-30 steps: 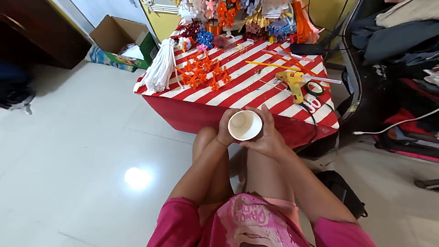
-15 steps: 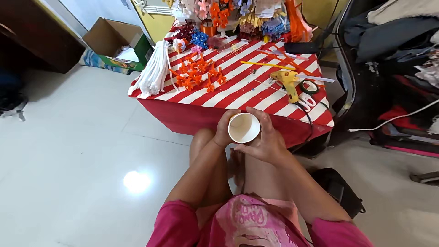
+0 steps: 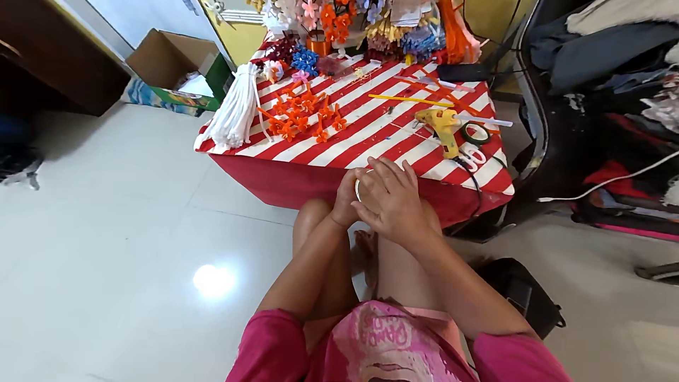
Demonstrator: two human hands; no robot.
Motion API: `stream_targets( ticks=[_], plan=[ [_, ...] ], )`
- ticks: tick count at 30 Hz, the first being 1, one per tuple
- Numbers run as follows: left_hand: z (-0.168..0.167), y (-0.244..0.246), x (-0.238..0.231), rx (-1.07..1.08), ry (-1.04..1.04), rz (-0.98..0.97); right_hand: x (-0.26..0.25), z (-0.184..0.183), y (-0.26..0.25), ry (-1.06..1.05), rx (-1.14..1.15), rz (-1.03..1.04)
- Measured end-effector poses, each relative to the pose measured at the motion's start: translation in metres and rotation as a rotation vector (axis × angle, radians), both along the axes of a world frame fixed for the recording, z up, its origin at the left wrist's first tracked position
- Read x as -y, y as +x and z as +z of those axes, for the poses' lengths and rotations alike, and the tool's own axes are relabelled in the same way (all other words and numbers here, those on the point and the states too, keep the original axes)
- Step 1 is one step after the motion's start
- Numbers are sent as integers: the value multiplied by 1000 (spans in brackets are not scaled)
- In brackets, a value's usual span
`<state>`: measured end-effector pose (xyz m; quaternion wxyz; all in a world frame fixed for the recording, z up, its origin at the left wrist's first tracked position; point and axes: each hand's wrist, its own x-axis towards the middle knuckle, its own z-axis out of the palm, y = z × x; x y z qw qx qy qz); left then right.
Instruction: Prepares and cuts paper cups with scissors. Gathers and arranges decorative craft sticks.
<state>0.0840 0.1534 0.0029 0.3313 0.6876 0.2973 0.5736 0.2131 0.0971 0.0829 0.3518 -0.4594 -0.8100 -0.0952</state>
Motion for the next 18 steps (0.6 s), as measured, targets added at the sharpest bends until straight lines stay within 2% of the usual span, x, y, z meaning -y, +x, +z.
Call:
stream_targets(
  ticks=[4,9,18],
  plan=[
    [-3,0,-3,-5,47,-5,-2,-2,1,21,-33,17],
    [1,0,0,-24,9,-9,-7,-7,1,39,-89,25],
    [-2,0,-3,-20,50,-9,-5,-11,-1,13,-338,51]
  ],
)
